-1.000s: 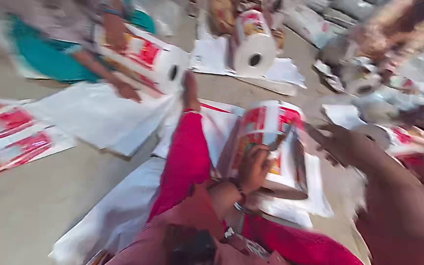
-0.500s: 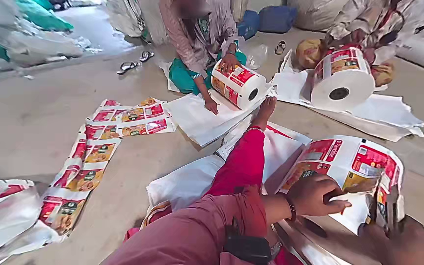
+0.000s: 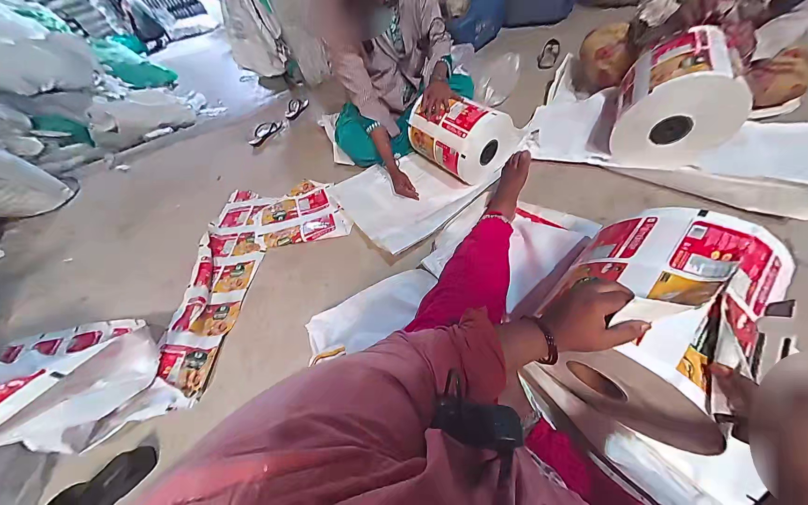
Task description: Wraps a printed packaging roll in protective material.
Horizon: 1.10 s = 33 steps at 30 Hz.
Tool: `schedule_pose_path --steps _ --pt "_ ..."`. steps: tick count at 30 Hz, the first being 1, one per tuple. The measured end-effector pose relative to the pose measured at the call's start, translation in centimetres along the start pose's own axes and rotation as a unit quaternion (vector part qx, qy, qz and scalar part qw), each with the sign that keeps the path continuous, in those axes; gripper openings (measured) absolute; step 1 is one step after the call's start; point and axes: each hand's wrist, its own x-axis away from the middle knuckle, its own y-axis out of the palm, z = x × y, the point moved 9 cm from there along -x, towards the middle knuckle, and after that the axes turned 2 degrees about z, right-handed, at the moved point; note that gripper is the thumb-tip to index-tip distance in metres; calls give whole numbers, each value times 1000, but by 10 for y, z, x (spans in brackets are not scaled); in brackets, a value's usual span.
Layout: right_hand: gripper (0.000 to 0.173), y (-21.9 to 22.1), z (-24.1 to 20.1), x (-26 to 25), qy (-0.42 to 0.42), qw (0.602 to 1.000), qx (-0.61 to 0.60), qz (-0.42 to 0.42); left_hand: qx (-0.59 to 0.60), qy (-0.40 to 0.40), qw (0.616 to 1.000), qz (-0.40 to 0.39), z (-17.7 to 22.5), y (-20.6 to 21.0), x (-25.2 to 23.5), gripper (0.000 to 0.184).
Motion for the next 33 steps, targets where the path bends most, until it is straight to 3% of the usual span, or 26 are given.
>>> schedule_pose_path --steps 4,13,33 --pt "29 2 -3 1 -7 999 -33 1 7 -11 1000 -2 -3 0 -2 32" --pt "49 4 -4 4 -5 1000 -11 -5 -7 -8 1000 10 -4 0 -2 29" --pt "37 2 -6 4 -3 1000 -19 6 6 6 1000 30 -4 -2 -2 31"
